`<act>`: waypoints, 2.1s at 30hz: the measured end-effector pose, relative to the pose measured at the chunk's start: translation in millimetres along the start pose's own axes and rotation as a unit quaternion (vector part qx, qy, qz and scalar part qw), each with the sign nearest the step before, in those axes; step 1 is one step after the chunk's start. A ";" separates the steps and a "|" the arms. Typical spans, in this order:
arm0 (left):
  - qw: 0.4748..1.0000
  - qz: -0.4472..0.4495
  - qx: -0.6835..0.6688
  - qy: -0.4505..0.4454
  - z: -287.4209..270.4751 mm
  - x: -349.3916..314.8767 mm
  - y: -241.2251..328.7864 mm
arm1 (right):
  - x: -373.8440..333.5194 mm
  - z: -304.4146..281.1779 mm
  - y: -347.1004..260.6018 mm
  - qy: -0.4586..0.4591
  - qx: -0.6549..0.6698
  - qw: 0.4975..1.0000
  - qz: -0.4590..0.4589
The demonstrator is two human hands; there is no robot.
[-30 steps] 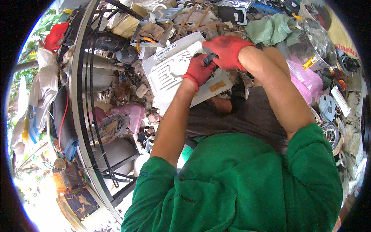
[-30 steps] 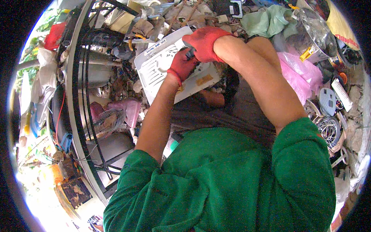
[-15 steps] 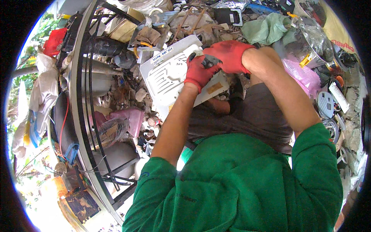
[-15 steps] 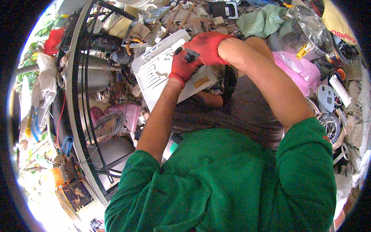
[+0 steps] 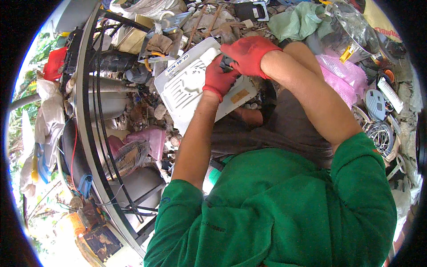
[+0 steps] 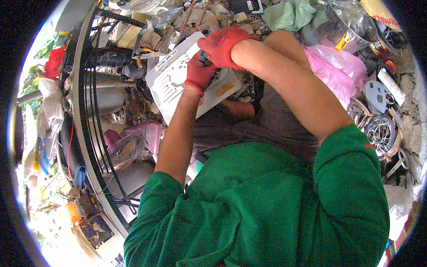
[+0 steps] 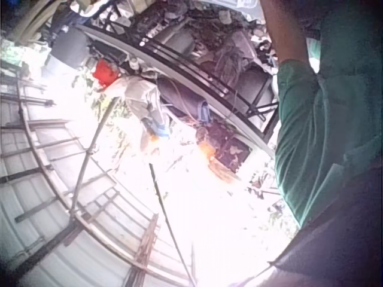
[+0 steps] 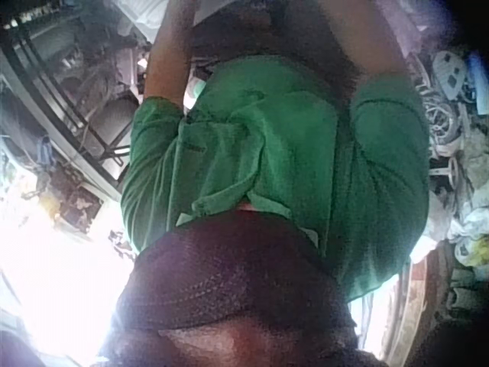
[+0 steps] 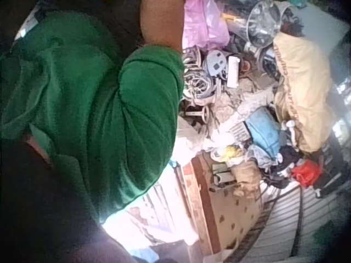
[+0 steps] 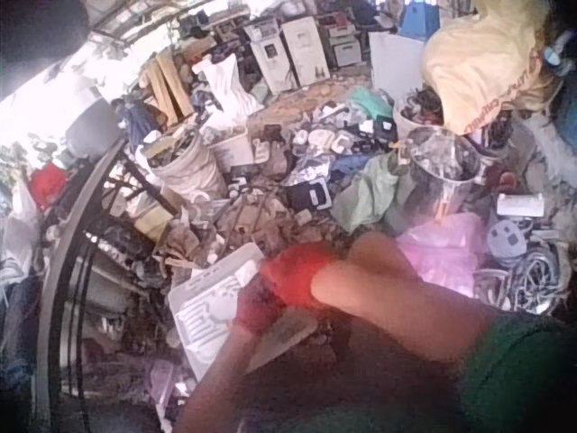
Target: The person uses a screwdriver to remove screws from the white plastic casing of an electronic device, then picks up a component with a wire and examines it.
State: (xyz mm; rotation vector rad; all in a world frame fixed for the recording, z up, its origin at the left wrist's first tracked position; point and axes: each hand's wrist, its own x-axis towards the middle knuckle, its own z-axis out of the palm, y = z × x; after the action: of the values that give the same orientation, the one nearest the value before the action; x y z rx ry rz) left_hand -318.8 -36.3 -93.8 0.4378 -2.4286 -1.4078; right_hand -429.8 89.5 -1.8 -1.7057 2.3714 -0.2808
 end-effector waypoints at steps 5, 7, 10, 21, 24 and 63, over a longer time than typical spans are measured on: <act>0.991 0.037 0.082 -0.102 -16.1 -2.5 3.0 | -4.1 2.5 0.9 -0.011 0.013 0.998 -0.063; 0.992 -0.011 0.049 -0.118 -18.6 -2.9 0.4 | -5.4 3.7 1.9 0.017 0.021 0.996 -0.086; 0.998 -0.026 0.005 -0.050 -10.8 -2.4 -13.6 | -9.8 -2.8 -8.6 0.022 0.040 0.996 -0.081; 0.992 0.004 0.044 -0.117 -13.2 3.2 0.6 | -7.8 20.2 11.2 0.125 0.055 0.985 -0.107; 0.999 -0.004 0.017 -0.036 -3.8 -2.5 -17.0 | -9.8 10.7 -10.2 0.125 0.061 0.986 -0.088; 0.960 0.106 0.243 -0.088 -5.0 1.9 -9.0 | -10.1 5.3 -0.9 0.059 0.137 0.987 -0.067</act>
State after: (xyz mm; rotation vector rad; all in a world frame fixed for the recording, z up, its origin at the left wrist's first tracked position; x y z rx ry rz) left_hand -317.5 -45.3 -99.0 0.1506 -2.8635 -0.7842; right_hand -424.4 98.7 -6.0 -1.7595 2.1750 -0.7137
